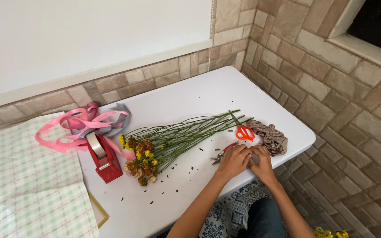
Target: The person trims flower stems using shears and arranges the flowers into a bouquet on a table.
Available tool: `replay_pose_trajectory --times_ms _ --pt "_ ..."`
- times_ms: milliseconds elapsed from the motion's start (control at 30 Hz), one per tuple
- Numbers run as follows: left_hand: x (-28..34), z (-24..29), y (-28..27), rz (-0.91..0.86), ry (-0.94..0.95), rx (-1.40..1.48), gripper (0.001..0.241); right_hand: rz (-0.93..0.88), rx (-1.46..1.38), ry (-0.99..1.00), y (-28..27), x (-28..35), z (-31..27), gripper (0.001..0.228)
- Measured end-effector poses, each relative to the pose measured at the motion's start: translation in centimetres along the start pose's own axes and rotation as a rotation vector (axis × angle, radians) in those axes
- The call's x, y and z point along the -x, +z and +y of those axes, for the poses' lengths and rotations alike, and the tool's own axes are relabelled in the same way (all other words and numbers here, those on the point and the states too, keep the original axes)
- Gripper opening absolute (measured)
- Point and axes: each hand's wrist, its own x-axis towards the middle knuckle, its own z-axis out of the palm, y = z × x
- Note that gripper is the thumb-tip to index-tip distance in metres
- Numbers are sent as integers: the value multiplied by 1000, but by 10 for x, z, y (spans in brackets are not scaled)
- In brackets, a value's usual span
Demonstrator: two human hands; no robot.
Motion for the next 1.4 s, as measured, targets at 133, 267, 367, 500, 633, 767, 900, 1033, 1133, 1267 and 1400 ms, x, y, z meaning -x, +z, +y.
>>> replay_pose_trajectory --times_ms 133,267,367,500,633,767,900,1033,1133,1267,1400 --pt "2 1 -21 -33 -55 7 11 -36 -22 -12 9 -7 -7 26" --pt "8 5 -49 -65 -97 -9 16 -68 -42 -12 24 -9 -18 28" --pt "17 -12 -53 -59 -120 -23 15 -76 -34 -54 41 -17 -18 29" --pt "33 -28 -70 -39 -155 -74 11 -157 26 -120 59 -28 -36 24" --pt "49 -47 -94 59 -147 -161 10 -202 19 -213 92 -45 -49 26" --pt "74 -68 -120 127 -200 -249 10 -212 -47 -295 130 -57 -86 31" --pt "106 -87 -151 162 -254 -341 11 -261 -104 -339 173 -58 -121 25" --pt "126 -93 -186 85 -304 -508 24 -234 0 -379 193 -57 -159 22" --pt "138 -95 -203 60 -321 -545 28 -236 47 -359 207 -57 -167 22" --pt "149 -102 -203 75 -354 -528 35 -259 -3 -361 221 -56 -160 31" --pt "155 -105 -199 57 -374 -511 31 -264 13 -359 222 -56 -157 31"
